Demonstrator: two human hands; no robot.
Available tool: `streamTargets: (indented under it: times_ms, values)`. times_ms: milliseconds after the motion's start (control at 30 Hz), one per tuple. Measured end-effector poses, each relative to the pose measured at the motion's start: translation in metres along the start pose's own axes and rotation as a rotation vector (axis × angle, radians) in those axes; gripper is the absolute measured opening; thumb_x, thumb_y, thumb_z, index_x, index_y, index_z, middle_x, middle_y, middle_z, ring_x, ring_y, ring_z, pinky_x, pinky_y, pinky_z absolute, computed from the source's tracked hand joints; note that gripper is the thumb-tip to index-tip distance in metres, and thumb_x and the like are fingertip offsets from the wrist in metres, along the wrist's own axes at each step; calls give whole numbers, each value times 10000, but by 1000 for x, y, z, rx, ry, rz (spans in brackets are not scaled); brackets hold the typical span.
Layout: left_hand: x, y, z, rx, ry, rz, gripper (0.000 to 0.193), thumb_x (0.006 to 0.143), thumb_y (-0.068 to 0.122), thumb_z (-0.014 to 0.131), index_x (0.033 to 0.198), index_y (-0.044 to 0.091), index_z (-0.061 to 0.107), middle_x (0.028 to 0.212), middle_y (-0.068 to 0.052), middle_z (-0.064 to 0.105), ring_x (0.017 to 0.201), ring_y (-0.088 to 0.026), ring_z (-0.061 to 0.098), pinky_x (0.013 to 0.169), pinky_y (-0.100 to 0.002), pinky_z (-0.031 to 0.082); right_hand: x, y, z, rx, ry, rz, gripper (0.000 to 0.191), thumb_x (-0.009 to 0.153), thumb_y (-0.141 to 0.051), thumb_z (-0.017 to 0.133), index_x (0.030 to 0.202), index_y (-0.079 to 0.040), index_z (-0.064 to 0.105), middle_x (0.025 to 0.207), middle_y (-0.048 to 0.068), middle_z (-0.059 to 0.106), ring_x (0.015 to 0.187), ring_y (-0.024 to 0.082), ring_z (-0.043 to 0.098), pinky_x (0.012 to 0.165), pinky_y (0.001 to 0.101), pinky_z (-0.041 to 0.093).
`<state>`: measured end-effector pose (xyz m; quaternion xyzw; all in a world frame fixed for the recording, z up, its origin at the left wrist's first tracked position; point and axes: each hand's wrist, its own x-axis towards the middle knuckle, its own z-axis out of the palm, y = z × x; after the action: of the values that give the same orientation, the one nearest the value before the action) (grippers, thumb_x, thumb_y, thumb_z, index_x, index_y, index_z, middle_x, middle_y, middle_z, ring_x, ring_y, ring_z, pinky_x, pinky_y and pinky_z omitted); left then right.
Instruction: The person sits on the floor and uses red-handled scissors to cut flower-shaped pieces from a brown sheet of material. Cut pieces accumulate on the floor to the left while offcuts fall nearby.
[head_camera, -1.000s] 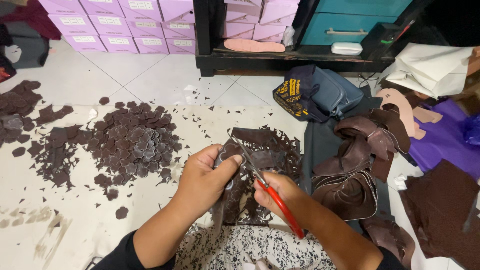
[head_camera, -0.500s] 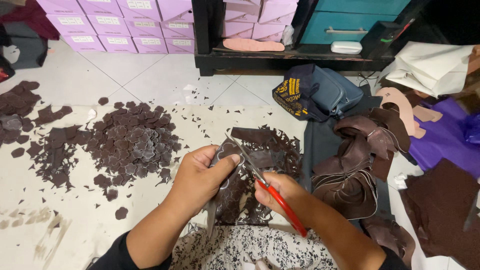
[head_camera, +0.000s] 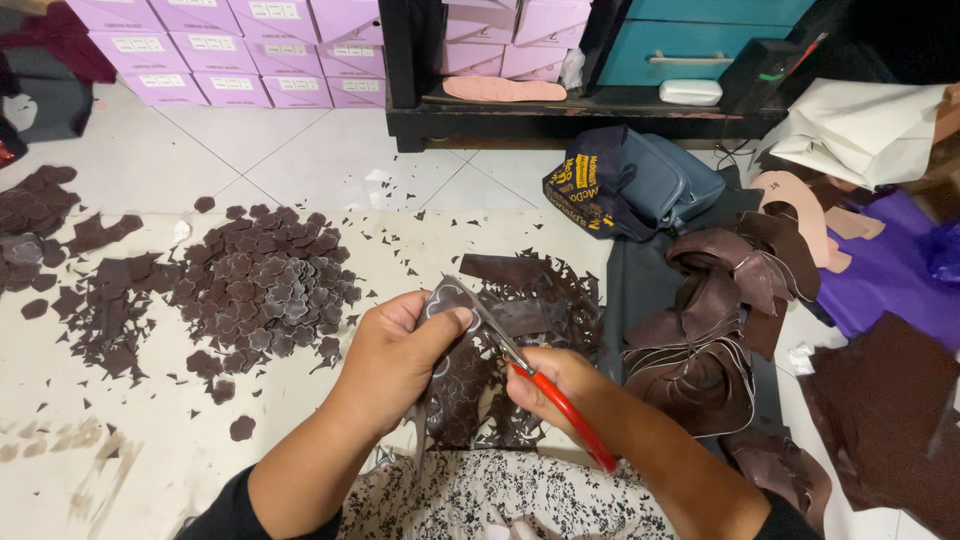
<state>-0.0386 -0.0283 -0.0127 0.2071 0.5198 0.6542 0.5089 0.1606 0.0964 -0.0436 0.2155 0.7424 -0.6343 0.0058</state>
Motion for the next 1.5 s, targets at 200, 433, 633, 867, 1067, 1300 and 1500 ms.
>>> streamTargets:
  times_ms: [200,433,633,867,1067,1300,1500]
  values:
    - [-1,2,-4,51,-20,-8,151,912,107,672,913,-31,735,751,-50,726,566,-60,593,510,-225,477,-4,-4,-2,95,-42,65,338,977,-412,617,946,-76,615,687,-77,442,636,55,374,540,248,332]
    - [-2,1,-3,23,-22,3,141,910,94,676,907,-38,728,749,-48,729,570,-64,599,511,-230,481,-5,-10,2,-40,-42,-69,285,980,-336,640,894,-93,518,738,-51,445,676,61,398,578,260,396]
    - [-4,2,-1,21,-26,-15,139,906,88,670,909,-35,733,752,-55,735,574,-70,613,516,-232,494,-3,-9,2,-59,-14,-86,288,975,-339,645,894,-91,522,746,-49,429,689,63,393,587,261,399]
    - [-6,7,-3,9,-45,-44,148,900,88,669,911,-42,739,762,-62,742,579,-74,621,532,-234,508,-6,-14,2,35,-25,8,256,962,-315,651,918,-83,553,741,-49,441,671,60,392,569,254,372]
    - [-5,3,-1,4,-33,-45,158,907,102,663,930,-41,728,786,-71,749,607,-84,644,556,-242,528,-5,-11,4,42,-14,-11,306,974,-359,646,899,-84,535,737,-52,444,663,57,392,561,251,368]
    - [-5,-1,7,-20,-37,-47,155,937,140,645,959,4,715,807,-44,744,647,-79,640,590,-244,530,-1,3,6,24,60,-33,384,967,-455,620,919,-77,575,711,-54,449,645,62,392,545,251,343]
    - [-9,1,15,-84,-2,-118,180,963,173,629,988,35,742,802,-20,728,650,-78,610,604,-256,506,1,1,12,-7,138,-58,385,995,-457,577,949,-75,593,744,-68,445,689,53,392,591,249,361]
